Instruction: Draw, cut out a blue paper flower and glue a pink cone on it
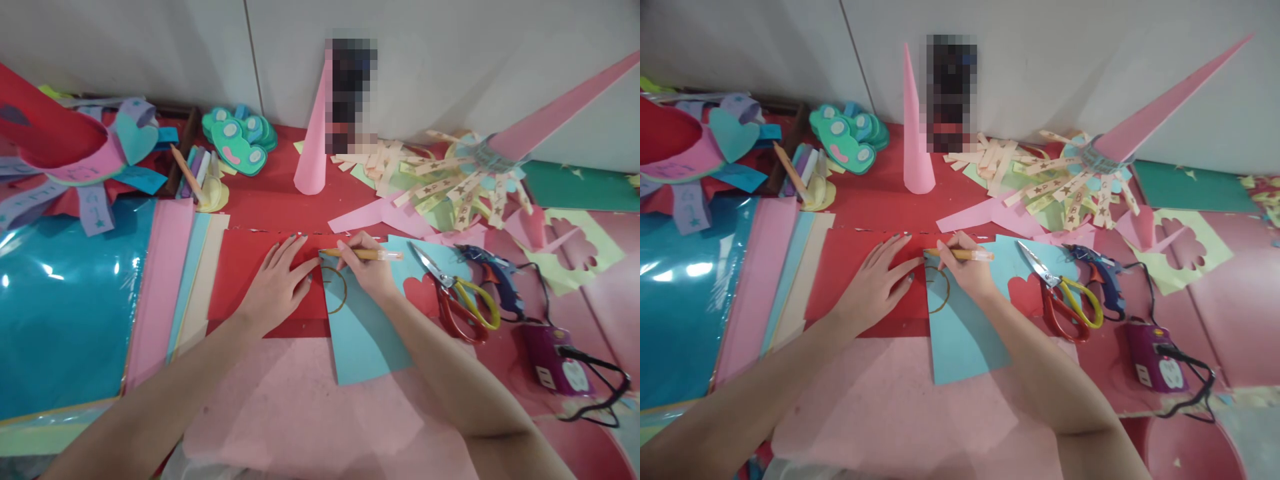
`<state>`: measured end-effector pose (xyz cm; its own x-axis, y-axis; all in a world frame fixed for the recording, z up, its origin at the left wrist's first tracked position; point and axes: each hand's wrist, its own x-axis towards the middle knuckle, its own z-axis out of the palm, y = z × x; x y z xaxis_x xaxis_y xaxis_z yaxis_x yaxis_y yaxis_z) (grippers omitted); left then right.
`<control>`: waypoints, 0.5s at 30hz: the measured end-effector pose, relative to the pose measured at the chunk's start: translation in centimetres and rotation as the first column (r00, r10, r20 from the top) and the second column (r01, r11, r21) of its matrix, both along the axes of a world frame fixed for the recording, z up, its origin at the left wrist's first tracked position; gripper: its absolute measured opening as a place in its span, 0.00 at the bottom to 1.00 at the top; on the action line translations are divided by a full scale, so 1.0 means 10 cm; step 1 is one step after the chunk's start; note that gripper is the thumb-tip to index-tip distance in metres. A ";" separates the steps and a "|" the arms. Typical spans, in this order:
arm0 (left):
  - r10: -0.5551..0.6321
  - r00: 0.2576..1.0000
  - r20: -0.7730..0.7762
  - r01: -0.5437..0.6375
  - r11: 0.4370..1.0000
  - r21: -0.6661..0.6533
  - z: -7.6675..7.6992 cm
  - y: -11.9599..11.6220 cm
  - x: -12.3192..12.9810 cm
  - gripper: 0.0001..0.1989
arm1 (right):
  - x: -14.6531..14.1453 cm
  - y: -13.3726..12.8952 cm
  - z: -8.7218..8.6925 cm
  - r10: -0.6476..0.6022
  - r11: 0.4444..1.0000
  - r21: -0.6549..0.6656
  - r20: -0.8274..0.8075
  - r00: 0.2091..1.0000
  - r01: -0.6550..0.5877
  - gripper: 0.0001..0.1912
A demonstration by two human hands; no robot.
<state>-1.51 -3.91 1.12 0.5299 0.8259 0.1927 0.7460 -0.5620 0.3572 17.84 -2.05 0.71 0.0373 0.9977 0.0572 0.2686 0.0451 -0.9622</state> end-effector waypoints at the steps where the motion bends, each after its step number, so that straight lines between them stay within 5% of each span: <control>1: -0.006 1.000 -0.007 0.006 1.000 0.008 0.00 0.00 0.00 0.16 | 0.00 0.00 -0.01 -0.001 1.000 -0.005 -0.002 1.000 0.001 0.16; 15: -0.011 0.998 -0.056 0.011 1.000 0.000 0.00 0.01 -0.02 0.17 | 0.00 -0.01 -0.01 -0.012 1.000 -0.004 0.049 0.999 0.012 0.15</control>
<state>-1.68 -3.79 1.14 0.5487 0.8199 0.1631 0.7587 -0.5703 0.3148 17.86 -2.11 0.56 0.0463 0.9974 0.0546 0.3163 0.0372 -0.9479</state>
